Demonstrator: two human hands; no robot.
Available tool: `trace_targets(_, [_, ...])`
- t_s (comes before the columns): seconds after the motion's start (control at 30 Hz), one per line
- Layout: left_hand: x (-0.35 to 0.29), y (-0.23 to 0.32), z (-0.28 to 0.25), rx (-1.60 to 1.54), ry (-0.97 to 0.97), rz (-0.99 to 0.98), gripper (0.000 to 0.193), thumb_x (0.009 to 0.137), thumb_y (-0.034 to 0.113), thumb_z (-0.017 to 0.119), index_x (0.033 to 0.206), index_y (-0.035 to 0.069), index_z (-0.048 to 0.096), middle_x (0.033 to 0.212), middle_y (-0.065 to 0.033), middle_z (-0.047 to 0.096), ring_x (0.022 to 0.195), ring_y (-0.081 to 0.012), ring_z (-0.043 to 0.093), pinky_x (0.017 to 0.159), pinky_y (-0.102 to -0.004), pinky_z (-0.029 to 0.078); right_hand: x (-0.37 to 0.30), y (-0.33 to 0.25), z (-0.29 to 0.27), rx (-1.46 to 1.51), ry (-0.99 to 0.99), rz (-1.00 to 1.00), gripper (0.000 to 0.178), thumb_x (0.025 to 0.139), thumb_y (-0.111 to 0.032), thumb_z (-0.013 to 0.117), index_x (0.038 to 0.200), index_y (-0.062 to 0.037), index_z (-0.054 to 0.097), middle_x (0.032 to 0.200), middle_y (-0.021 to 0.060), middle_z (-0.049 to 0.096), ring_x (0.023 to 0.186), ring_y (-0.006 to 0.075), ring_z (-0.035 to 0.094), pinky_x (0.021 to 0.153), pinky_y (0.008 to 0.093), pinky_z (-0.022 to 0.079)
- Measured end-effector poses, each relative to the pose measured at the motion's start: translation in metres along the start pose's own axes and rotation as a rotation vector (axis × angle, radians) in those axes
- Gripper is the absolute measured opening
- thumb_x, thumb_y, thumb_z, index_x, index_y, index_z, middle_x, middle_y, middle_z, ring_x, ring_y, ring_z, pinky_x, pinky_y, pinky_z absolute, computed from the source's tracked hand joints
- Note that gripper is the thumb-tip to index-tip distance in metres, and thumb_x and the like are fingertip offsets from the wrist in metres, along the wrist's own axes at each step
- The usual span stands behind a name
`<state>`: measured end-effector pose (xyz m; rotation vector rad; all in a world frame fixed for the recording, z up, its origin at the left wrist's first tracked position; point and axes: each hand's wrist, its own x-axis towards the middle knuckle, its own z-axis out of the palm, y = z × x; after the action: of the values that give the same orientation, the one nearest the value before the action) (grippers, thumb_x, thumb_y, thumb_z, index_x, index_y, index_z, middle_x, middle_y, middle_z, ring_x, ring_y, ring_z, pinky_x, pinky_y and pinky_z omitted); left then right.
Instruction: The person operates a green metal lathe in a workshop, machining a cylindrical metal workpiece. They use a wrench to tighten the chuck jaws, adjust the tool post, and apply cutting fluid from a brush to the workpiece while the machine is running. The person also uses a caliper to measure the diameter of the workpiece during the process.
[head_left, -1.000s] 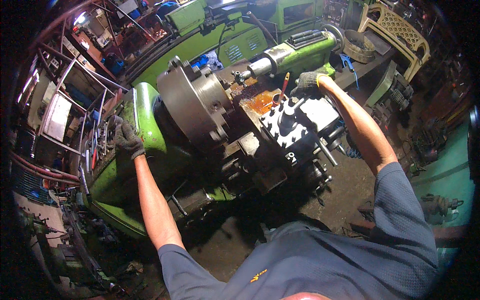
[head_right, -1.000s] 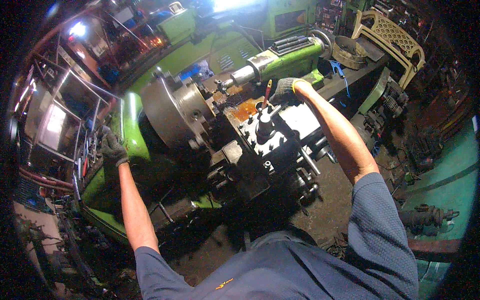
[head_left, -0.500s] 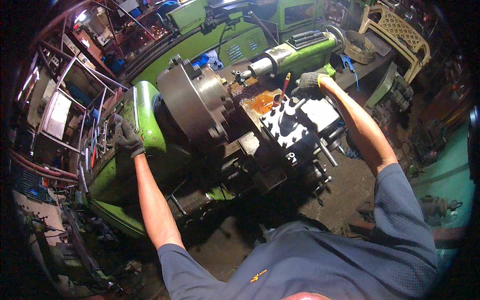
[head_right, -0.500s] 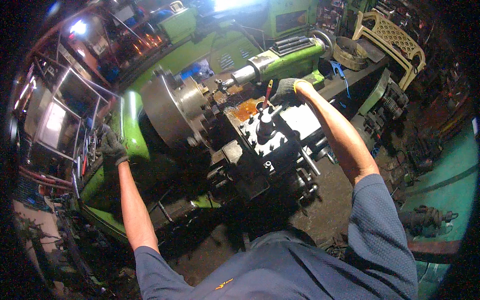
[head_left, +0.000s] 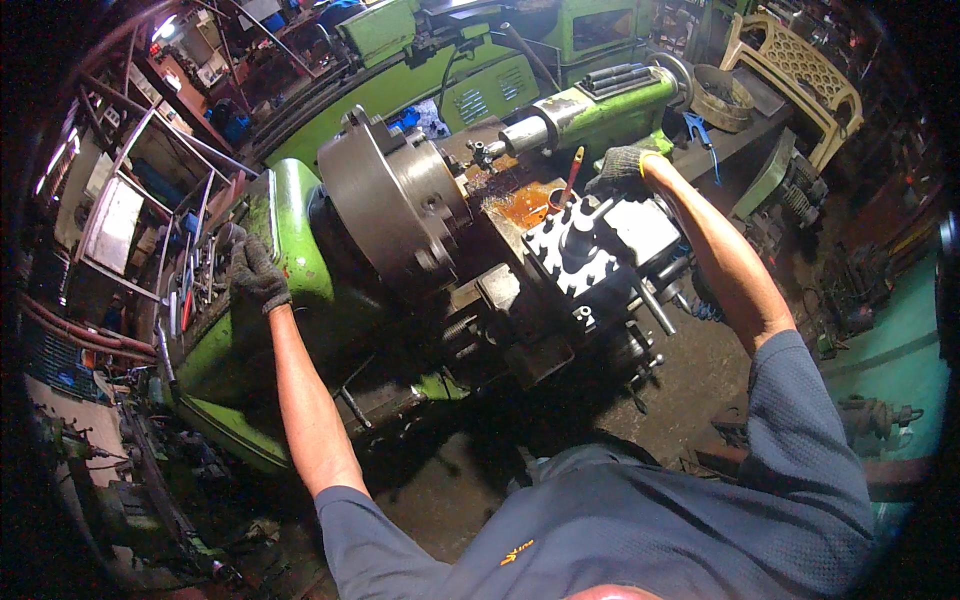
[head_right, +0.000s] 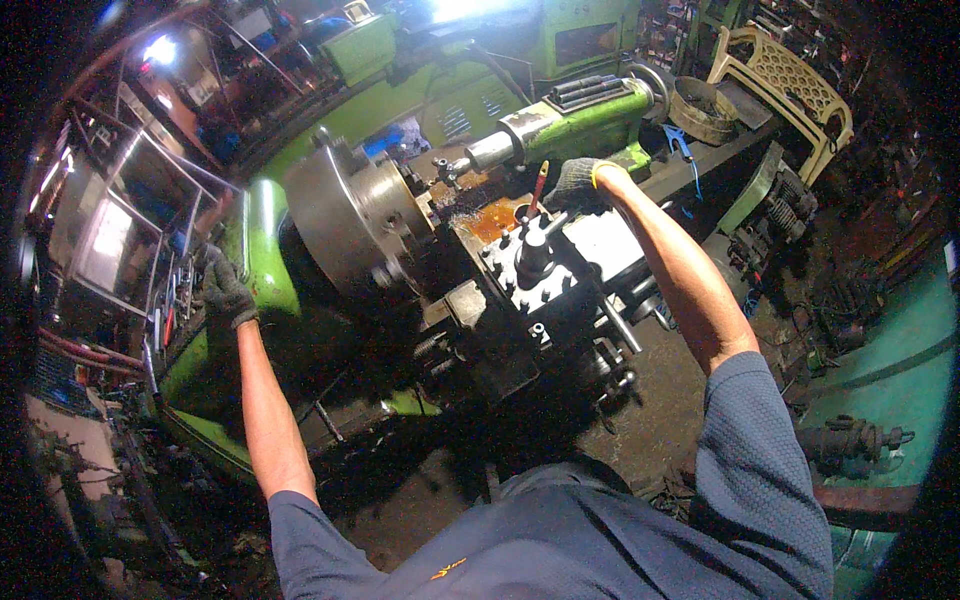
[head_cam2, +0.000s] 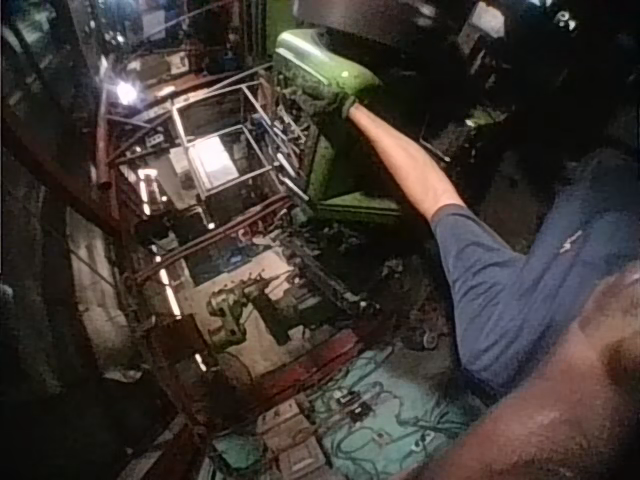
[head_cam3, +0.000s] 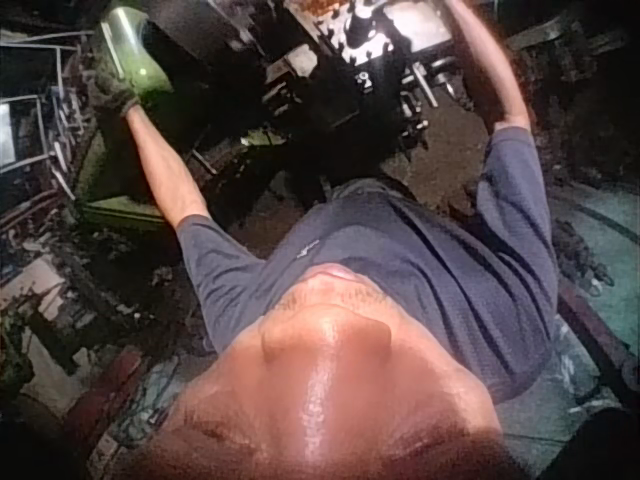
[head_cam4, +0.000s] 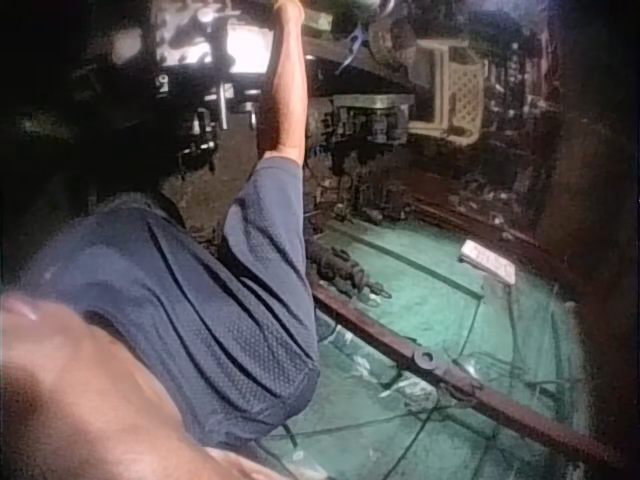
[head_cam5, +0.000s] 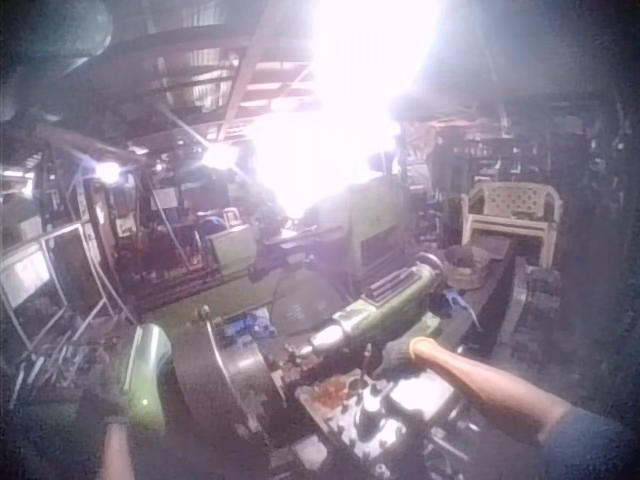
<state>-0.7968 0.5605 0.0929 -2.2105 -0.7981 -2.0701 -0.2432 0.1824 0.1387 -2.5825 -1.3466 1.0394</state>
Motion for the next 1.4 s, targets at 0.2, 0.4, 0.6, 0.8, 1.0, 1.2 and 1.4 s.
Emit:
trace_targets(0.2, [0.001,0.032,0.001,0.079,-0.138,-0.248,0.032,0.097,0.02,0.063,0.111,-0.008,0.071,0.116,-0.0225,0.072,0.107,-0.031,0.068,0.097,-0.0399,0.051,-0.005,0.005,-0.001,0.04,0.005,-0.001,0.042,0.079,-0.048,0.077,0.075,-0.0069,0.071,0.062,0.0049,0.06,0.047,0.0175,0.055,0.043,0.0347,0.045])
trace_targets(0.4, [-0.003,0.003,0.002,0.042,0.005,-0.079,0.03,0.096,0.021,0.065,0.108,-0.006,0.072,0.111,-0.0221,0.073,0.103,-0.0316,0.069,0.097,-0.0406,0.051,-0.011,-0.007,-0.001,0.048,0.023,0.043,0.041,0.079,-0.046,0.078,0.074,-0.0065,0.071,0.061,0.0047,0.06,0.045,0.0171,0.053,0.042,0.0342,0.043])
trace_targets(0.6, [-0.004,-0.025,-0.002,0.086,-0.011,-0.062,0.031,0.098,0.025,0.063,0.112,-0.001,0.073,0.1,-0.0105,0.072,0.085,-0.0216,0.064,0.081,-0.0366,0.051,-0.009,-0.006,-0.001,0.058,0.022,0.001,0.041,0.08,-0.046,0.077,0.072,-0.0062,0.07,0.06,0.0045,0.058,0.045,0.0161,0.052,0.041,0.0343,0.042])
trace_targets(0.8, [-0.007,-0.012,0.01,-0.053,0.027,-0.126,0.031,0.096,0.02,0.067,0.11,-0.007,0.071,0.115,-0.0209,0.072,0.106,-0.0302,0.068,0.097,-0.0413,0.051,-0.017,-0.007,-0.002,0.059,0.032,0.022,0.042,0.079,-0.048,0.077,0.072,-0.0069,0.07,0.058,0.0038,0.057,0.044,0.0157,0.052,0.041,0.0343,0.041])
trace_targets(1.0, [-0.008,-0.02,-0.004,0.113,-0.068,-0.125,0.038,0.1,0.027,0.059,0.121,-0.002,0.07,0.107,-0.0136,0.073,0.086,-0.0223,0.066,0.08,-0.0352,0.052,-0.02,-0.012,-0.004,0.053,0.018,0.028,0.042,0.079,-0.049,0.078,0.074,-0.0077,0.072,0.059,0.004,0.058,0.045,0.0163,0.053,0.041,0.0347,0.043])
trace_targets(1.2, [-0.005,-0.003,0.008,0.023,0.054,-0.051,0.037,0.1,0.027,0.059,0.118,-0.004,0.071,0.109,-0.0163,0.073,0.093,-0.0253,0.068,0.086,-0.0352,0.053,-0.011,-0.002,-0.001,0.168,0.026,0.026,0.038,0.081,-0.046,0.077,0.077,-0.0083,0.073,0.062,0.0046,0.059,0.046,0.0164,0.054,0.041,0.0341,0.043])
trace_targets(1.4, [-0.008,0.003,0.005,0.146,0.006,-0.058,0.038,0.1,0.028,0.06,0.118,-0.005,0.07,0.111,-0.0172,0.072,0.095,-0.0257,0.067,0.086,-0.0374,0.053,-0.014,-0.004,-0.001,0.078,0.05,0.041,0.035,0.081,-0.043,0.076,0.076,-0.0081,0.071,0.06,0.0037,0.058,0.046,0.0168,0.053,0.041,0.0339,0.043])
